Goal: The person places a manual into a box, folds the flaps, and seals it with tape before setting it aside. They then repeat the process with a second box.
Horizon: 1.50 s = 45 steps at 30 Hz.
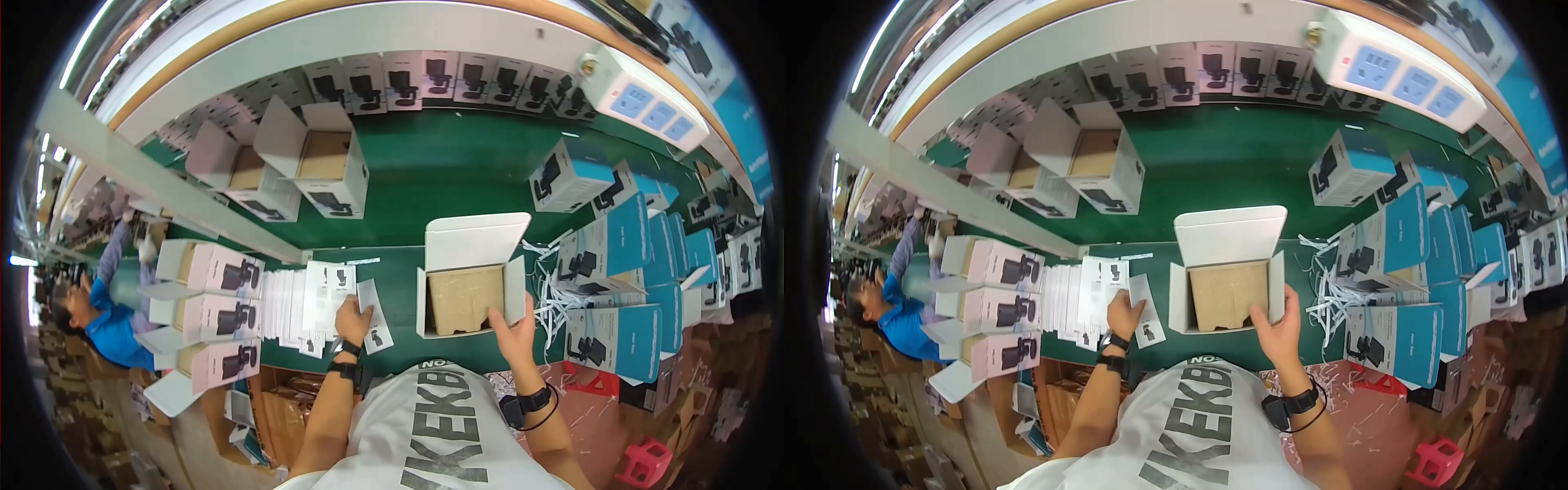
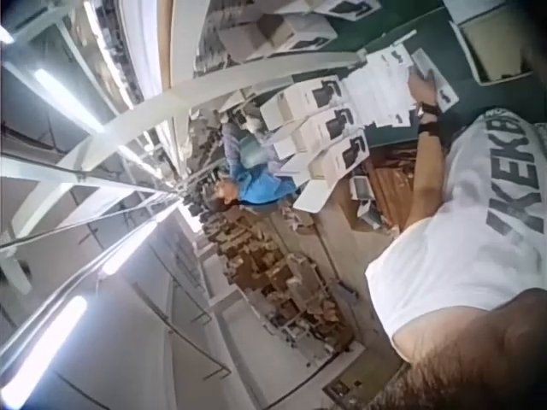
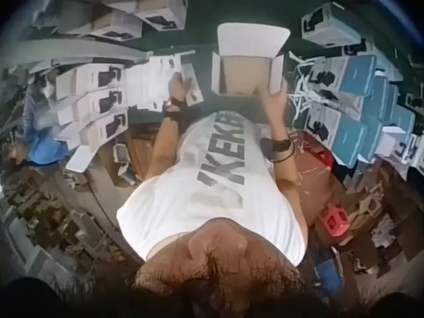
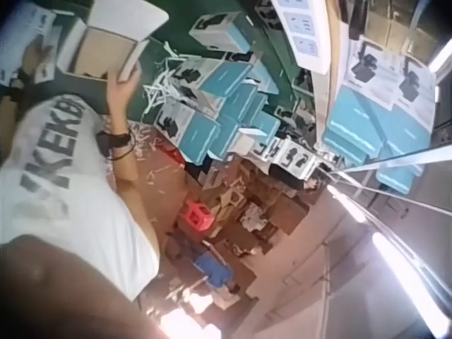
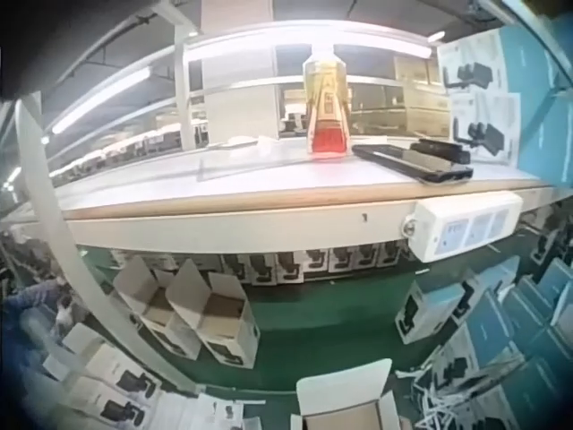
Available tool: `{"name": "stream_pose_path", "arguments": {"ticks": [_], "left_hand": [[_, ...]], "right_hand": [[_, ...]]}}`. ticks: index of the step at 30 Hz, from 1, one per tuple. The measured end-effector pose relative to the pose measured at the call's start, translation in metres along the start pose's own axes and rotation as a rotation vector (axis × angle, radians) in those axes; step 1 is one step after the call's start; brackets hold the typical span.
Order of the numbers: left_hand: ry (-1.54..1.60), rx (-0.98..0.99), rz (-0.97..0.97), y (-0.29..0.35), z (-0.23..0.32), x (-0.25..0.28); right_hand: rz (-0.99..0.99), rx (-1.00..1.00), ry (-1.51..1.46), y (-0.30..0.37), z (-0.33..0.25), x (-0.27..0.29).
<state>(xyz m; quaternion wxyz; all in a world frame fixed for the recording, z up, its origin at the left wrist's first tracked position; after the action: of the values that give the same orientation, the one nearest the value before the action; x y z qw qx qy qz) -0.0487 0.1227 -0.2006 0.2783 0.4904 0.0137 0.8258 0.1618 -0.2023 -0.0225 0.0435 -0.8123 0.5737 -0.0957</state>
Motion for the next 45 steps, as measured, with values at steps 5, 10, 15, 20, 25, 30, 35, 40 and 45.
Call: {"name": "stream_pose_path", "arguments": {"ticks": [5, 10, 15, 20, 25, 30, 35, 40, 45], "left_hand": [[1.476, -0.09, -0.101, 0.059, 0.101, 0.091], [1.596, -0.934, -0.479, 0.152, 0.247, 0.192], [0.736, -1.1, -0.102, 0.135, 0.257, 0.139], [0.347, -0.931, -0.099, 0.132, 0.245, 0.133], [0.293, -0.81, -0.152, 0.138, 0.21, 0.09], [0.13, -0.95, -0.151, 0.16, 0.257, 0.057], [-0.218, -1.014, -0.106, 0.164, 0.271, 0.043], [-0.284, -1.049, -0.049, 0.163, 0.265, 0.036], [-0.293, -1.032, -0.054, 0.164, 0.264, 0.036]], "right_hand": [[-0.21, -0.264, 0.008, 0.032, 0.037, 0.057], [-0.104, -0.329, -0.104, 0.049, 0.046, 0.054], [-0.299, -0.296, -0.003, 0.055, 0.036, 0.037], [-0.243, -0.298, -0.003, 0.056, 0.044, 0.054], [-0.011, -0.338, -0.173, 0.004, 0.022, 0.061], [-0.01, 0.289, 0.502, -0.011, -0.024, 0.005], [-0.12, 0.22, 0.295, -0.009, -0.02, 0.016], [-0.147, 0.226, 0.363, -0.058, -0.024, 0.033], [-0.072, 0.462, 0.672, -0.077, -0.033, 0.028]]}}
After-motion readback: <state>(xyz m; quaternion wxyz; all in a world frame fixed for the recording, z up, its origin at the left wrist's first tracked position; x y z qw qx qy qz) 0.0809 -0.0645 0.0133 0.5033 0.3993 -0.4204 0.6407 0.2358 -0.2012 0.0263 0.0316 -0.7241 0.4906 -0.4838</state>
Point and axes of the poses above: each hand's wrist, its own y-axis away from the middle knuckle, its own x-axis out of the back of the hand, z = x × y, the point moved 5 cm from there along -y, towards the middle knuckle, and after that the axes turned 8 degrees about x, right-handed, at the moved point
